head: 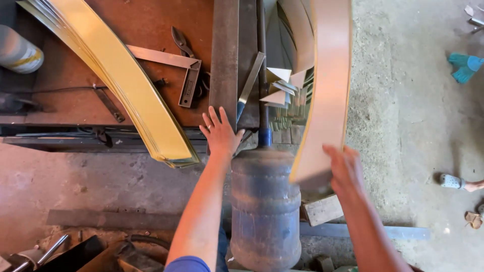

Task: Bending metal strips over a cylindrical object to curve them and then organizing the pieces.

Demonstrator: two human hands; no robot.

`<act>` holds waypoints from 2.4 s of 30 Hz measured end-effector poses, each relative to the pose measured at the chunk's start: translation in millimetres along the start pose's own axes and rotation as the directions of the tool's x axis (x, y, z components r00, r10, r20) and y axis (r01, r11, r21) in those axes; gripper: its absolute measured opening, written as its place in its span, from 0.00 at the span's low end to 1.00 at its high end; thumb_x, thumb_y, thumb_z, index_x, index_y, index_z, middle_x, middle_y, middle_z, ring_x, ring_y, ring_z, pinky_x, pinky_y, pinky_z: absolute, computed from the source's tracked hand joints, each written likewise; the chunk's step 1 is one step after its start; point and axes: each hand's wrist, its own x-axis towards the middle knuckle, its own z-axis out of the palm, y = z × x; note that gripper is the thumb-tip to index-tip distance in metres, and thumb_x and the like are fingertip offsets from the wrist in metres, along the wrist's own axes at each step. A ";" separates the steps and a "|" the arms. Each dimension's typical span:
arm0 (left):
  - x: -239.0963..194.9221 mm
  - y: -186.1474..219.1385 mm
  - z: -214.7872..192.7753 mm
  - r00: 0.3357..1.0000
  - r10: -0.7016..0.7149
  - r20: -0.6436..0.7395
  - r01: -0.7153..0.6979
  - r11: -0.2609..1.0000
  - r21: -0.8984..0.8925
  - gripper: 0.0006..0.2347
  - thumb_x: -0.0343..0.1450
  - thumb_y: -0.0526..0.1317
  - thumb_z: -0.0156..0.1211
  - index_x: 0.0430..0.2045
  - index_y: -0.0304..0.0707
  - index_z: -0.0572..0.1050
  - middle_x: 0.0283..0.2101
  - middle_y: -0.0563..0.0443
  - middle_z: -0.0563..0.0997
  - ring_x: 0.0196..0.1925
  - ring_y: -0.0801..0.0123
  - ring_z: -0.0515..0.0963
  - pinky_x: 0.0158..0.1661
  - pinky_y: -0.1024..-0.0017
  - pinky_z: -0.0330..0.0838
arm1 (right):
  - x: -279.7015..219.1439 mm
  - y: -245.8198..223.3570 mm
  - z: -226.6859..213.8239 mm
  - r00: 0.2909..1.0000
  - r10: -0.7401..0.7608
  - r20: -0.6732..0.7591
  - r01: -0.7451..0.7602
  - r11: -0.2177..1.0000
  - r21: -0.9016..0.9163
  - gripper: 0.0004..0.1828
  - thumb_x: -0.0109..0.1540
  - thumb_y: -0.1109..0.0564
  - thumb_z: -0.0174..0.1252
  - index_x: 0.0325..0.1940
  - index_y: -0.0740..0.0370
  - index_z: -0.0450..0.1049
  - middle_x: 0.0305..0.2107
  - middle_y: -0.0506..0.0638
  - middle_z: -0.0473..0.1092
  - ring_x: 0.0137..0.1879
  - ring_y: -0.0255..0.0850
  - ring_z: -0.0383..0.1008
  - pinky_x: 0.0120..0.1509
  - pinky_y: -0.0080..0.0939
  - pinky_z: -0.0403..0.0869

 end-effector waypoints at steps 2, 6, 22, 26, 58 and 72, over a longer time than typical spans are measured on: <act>-1.1 -8.0 17.9 0.994 0.058 -0.094 -0.050 0.995 0.086 0.44 0.64 0.56 0.67 0.71 0.36 0.50 0.75 0.34 0.45 0.76 0.38 0.43 0.68 0.40 0.46 | 62.9 -1.8 18.6 1.000 0.004 -0.029 -0.004 1.000 -0.007 0.16 0.60 0.60 0.60 0.49 0.74 0.74 0.39 0.59 0.76 0.41 0.44 0.77 0.45 0.47 0.77; -7.7 -7.5 16.4 0.973 0.116 -0.201 -0.102 0.992 0.080 0.36 0.71 0.56 0.57 0.71 0.37 0.53 0.77 0.34 0.45 0.76 0.36 0.47 0.67 0.41 0.50 | 151.3 4.5 83.4 0.991 0.010 -0.135 -0.012 1.000 -0.013 0.16 0.58 0.61 0.58 0.47 0.74 0.74 0.39 0.60 0.75 0.41 0.46 0.77 0.44 0.48 0.77; -7.1 -5.1 18.5 0.965 0.093 -0.245 -0.077 0.994 0.071 0.34 0.70 0.55 0.58 0.69 0.38 0.58 0.75 0.33 0.51 0.75 0.36 0.53 0.65 0.46 0.54 | 348.6 55.9 196.5 0.961 -0.058 -0.272 -0.102 0.837 -0.538 0.17 0.62 0.55 0.52 0.43 0.74 0.76 0.40 0.63 0.77 0.45 0.52 0.80 0.45 0.52 0.75; -7.0 -5.9 20.8 0.956 0.097 -0.275 -0.082 0.994 0.068 0.34 0.70 0.55 0.59 0.70 0.38 0.58 0.76 0.34 0.51 0.75 0.37 0.53 0.66 0.46 0.53 | 295.1 24.1 203.0 0.940 -0.124 -0.319 -0.088 0.813 -0.576 0.17 0.58 0.55 0.56 0.45 0.71 0.74 0.42 0.64 0.76 0.47 0.54 0.79 0.50 0.50 0.76; -41.9 -287.7 58.8 0.749 -0.650 -0.130 0.271 0.479 -0.835 0.20 0.62 0.33 0.64 0.49 0.22 0.79 0.39 0.40 0.85 0.38 0.63 0.84 0.40 0.70 0.77 | -33.2 201.7 277.6 0.714 -0.219 0.665 0.593 0.694 -0.409 0.16 0.64 0.54 0.60 0.53 0.65 0.76 0.47 0.59 0.76 0.52 0.48 0.80 0.54 0.43 0.76; -96.7 -259.2 34.9 0.894 -0.406 -0.187 0.197 0.733 -0.651 0.13 0.68 0.41 0.60 0.45 0.50 0.84 0.70 0.24 0.58 0.74 0.34 0.51 0.71 0.52 0.45 | -28.1 177.3 348.2 0.629 0.015 0.777 0.661 0.516 -0.545 0.34 0.49 0.42 0.77 0.49 0.67 0.79 0.41 0.60 0.79 0.46 0.46 0.79 0.52 0.44 0.76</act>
